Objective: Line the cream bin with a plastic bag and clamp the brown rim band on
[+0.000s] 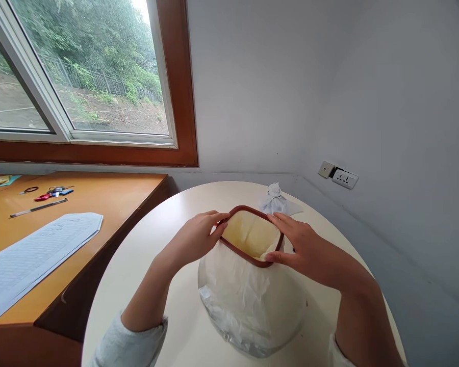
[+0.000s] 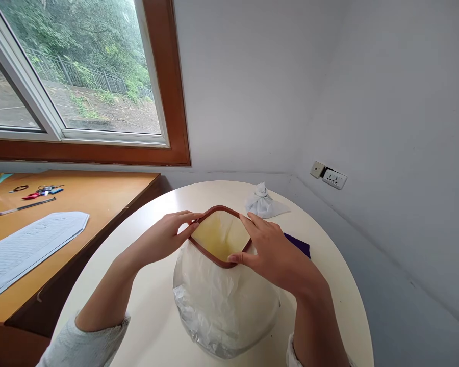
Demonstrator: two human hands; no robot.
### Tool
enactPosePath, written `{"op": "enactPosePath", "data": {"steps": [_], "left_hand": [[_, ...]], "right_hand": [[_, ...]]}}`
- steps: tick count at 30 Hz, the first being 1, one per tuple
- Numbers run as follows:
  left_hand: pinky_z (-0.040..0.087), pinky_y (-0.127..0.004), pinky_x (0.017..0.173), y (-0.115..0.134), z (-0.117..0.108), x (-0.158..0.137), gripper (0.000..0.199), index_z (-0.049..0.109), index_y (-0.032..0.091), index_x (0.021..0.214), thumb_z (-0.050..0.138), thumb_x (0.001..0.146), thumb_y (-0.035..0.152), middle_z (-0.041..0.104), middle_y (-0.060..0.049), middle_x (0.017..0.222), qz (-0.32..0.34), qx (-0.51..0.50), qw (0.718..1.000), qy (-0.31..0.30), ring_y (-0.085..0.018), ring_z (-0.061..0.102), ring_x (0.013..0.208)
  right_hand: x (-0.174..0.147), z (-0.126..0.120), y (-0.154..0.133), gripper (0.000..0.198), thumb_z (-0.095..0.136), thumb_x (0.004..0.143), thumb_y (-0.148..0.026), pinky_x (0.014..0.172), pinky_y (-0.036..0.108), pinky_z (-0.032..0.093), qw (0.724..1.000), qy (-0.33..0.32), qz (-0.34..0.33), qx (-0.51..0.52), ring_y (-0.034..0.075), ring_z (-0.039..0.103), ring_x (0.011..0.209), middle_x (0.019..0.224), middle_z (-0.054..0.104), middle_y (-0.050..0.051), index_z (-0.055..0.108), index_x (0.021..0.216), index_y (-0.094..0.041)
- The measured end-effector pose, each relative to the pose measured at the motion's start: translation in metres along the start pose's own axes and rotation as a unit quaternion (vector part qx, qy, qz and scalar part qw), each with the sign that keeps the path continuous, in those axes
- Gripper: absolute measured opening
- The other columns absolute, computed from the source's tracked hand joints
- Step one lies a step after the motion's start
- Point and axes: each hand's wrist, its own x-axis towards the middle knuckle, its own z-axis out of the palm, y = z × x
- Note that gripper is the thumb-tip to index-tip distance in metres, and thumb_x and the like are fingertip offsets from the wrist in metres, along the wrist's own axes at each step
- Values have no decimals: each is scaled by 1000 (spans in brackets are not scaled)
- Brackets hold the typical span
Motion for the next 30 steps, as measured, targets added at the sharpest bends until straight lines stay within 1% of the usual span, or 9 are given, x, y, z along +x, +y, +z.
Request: {"op": "enactPosePath", "data": {"steps": [5,9,13,18,22,27,30], "left_hand": [[45,-31,77,2,1,0,36,57,28,115,32,91,38,64,-2,105,16,10,1000,1,-20,58,90],[45,-31,77,2,1,0,34,57,31,115,34,90,38,64,1,104,25,17,1000,-3,-18,58,89],[46,-31,76,2,0,-1,33,58,31,112,35,90,39,65,1,100,13,21,999,20,-18,59,86],[46,-31,74,2,-1,0,33,59,30,111,36,89,38,65,0,98,18,20,999,23,-18,59,84],[46,-30,72,3,1,1,33,59,31,111,35,90,38,65,1,96,18,22,1000,13,-18,59,82],[46,-30,73,2,4,2,34,60,30,110,34,90,38,65,1,97,19,23,1000,1,-18,59,84],[46,-30,73,3,4,2,34,60,30,110,33,90,39,64,1,97,16,16,1000,-8,-17,59,84]], "right_hand": [[0,-6,0,70,52,75,-57,95,43,38,999,-24,-10,37,29,39,124,137,42,5,32,137,-31],[-1,-9,0,70,54,74,-56,94,42,39,999,-26,-16,42,29,42,121,135,44,5,33,136,-31],[-2,-8,3,73,55,72,-57,94,45,38,999,-37,-9,33,32,41,122,138,41,5,33,136,-31],[-5,-8,5,76,56,71,-58,96,45,37,999,-39,-6,20,33,38,124,141,37,4,31,137,-31],[-5,-9,4,77,55,71,-59,96,44,37,999,-42,3,16,32,37,125,141,36,4,29,138,-32],[-3,-9,3,74,54,71,-59,96,43,37,998,-54,7,26,31,38,124,140,39,5,33,136,-30],[-3,-9,2,74,55,71,-59,96,42,37,998,-50,2,33,30,39,124,139,40,5,35,136,-29]]}}
